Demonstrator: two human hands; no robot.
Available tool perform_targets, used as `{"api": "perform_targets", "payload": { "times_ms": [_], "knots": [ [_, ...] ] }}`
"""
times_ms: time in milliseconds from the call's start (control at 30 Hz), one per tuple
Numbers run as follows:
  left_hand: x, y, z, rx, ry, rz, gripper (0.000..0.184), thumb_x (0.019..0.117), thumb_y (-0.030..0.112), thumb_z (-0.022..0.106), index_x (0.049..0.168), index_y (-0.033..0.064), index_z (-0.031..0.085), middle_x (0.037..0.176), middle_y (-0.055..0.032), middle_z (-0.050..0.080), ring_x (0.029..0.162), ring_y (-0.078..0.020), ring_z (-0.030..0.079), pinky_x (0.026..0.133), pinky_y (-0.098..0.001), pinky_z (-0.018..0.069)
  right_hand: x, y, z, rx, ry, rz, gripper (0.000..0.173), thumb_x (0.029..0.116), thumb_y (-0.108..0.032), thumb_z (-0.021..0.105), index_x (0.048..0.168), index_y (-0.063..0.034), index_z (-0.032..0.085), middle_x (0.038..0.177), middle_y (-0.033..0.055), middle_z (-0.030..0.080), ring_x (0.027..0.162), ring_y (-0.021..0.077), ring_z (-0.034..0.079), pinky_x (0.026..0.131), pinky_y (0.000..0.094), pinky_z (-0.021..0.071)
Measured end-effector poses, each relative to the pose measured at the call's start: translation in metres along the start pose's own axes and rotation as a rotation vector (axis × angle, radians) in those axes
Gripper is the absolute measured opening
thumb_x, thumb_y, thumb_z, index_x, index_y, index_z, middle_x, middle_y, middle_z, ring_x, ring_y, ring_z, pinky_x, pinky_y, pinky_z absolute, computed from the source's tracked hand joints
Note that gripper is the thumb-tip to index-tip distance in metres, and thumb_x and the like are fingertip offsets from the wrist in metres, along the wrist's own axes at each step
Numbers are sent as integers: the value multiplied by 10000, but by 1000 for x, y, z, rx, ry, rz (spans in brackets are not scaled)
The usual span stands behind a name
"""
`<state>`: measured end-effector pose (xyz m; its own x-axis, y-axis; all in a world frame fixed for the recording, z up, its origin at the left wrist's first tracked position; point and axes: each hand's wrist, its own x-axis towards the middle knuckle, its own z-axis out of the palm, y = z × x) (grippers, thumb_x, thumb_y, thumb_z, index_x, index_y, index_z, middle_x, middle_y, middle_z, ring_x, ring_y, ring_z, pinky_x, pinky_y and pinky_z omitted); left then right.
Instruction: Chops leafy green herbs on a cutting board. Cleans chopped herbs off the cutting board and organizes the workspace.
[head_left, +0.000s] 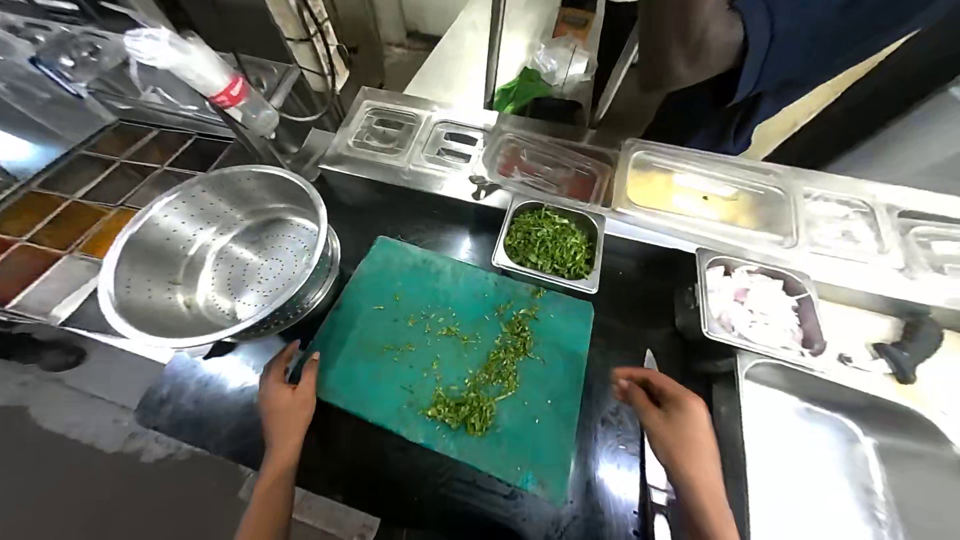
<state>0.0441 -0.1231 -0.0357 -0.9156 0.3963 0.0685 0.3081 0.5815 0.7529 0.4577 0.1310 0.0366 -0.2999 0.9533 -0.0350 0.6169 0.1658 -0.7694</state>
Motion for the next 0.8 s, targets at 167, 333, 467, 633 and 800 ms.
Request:
{"api": "perform_targets", "payload": {
  "times_ms": [167, 333, 467, 633, 800],
  "knots": [
    [22, 17, 15, 79, -86, -34, 549, 1049, 359, 572, 1415, -50, 547, 1436, -298, 536, 1371, -454, 482, 1144, -622, 342, -84, 46, -25, -296, 21, 407, 680, 892, -354, 791, 1336, 107, 560, 1230, 395, 589, 1135, 568, 586, 968, 702, 460],
    [33, 41, 42, 205, -102, 19, 658, 1058, 487, 488, 1460, -34, 503, 1484, -346, 447, 1422, -527, 370, 1152, -689, 257, -160, 55, -5, -383, -58, 580, 673, 906, -234, 773, 1420, 99, 495, 1341, 421, 526, 1202, 586, 562, 991, 685, 466],
    [30, 34, 51, 337, -50, 125, 766, 1046, 589, 392, 1471, -42, 487, 1483, -365, 440, 1409, -558, 369, 1123, -734, 243, -157, 61, 5, -368, -59, 661, 662, 853, -179, 776, 1404, 71, 505, 1286, 362, 590, 1116, 528, 632, 910, 685, 505],
    [31, 28, 49, 335, -66, 182, 804, 1032, 605, 403, 1469, -66, 471, 1488, -367, 434, 1408, -565, 367, 1141, -716, 246, -152, 64, 8, -267, 61, 722, 535, 847, -165, 743, 1296, 71, 573, 1106, 308, 665, 1003, 471, 666, 838, 666, 512],
    [32, 24, 44, 312, -85, 219, 784, 1026, 574, 464, 1442, -90, 480, 1462, -384, 443, 1390, -583, 371, 1130, -723, 255, -171, 39, 16, -253, 125, 389, 345, 900, -132, 656, 1132, 119, 610, 849, 259, 666, 761, 410, 671, 695, 599, 530]
  ]
}}
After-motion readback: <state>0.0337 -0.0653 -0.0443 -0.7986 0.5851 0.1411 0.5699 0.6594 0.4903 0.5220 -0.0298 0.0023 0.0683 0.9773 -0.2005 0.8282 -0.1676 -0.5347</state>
